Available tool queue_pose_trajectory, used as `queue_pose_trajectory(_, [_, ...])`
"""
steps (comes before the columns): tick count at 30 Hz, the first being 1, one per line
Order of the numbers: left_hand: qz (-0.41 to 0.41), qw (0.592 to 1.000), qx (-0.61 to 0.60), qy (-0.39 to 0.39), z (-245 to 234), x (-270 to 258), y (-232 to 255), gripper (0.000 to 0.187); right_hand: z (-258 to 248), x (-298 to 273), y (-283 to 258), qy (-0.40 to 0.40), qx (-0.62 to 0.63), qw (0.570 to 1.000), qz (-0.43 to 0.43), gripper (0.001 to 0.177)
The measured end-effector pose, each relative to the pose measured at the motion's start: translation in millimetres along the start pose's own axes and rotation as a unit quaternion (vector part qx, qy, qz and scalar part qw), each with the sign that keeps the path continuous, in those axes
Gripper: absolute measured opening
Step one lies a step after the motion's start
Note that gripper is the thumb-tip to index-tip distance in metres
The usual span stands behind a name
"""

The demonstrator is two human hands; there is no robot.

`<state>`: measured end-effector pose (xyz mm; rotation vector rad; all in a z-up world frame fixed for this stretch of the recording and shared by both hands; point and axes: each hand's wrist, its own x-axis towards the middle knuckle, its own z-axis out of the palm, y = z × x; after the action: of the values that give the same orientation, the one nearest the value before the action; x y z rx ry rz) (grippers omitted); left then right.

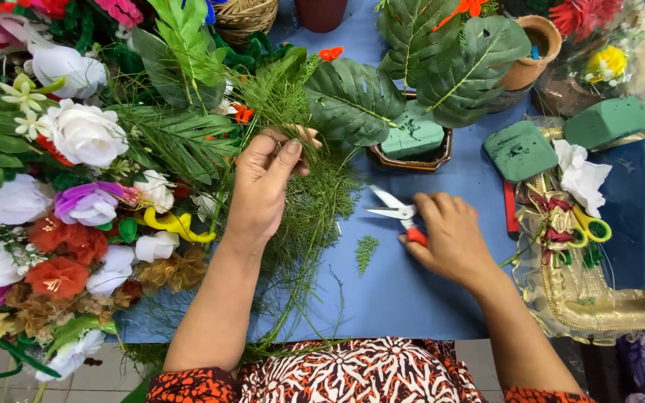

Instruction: The person is trimming green filler stems with shears and arranging them into a piece of floral foam.

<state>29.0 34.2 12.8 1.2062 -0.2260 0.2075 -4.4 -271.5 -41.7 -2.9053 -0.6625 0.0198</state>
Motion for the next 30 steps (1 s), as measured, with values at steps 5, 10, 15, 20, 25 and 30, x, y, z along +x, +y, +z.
queue_pose_trajectory(5, [-0.034, 0.999, -0.025, -0.028, 1, -3, -13, 0.018, 20, -17, 32, 0.083, -0.032, 0.996, 0.013, 0.083])
queue_pose_trajectory(10, [-0.045, 0.998, -0.041, -0.035, 2, -5, -20, 0.017, 9, -10, 24, 0.107, -0.042, 0.993, -0.005, 0.074])
queue_pose_trajectory(15, [-0.065, 0.995, -0.063, -0.05, 7, -8, -19, 0.017, -13, 29, -32, 0.19, 0.283, 0.937, -0.07, 0.041])
queue_pose_trajectory(20, [-0.073, 0.995, -0.031, -0.057, 8, -11, -17, 0.016, -10, 57, -82, 0.086, 0.466, 0.875, -0.104, 0.022])
queue_pose_trajectory(25, [-0.085, 0.988, 0.097, -0.086, -13, -15, 4, 0.022, 14, 65, -80, 0.067, 0.592, 0.803, -0.029, 0.017])
queue_pose_trajectory(30, [-0.001, 0.837, 0.517, -0.181, -37, -15, 19, 0.026, 2, 61, -67, 0.15, 0.642, 0.752, 0.015, 0.017])
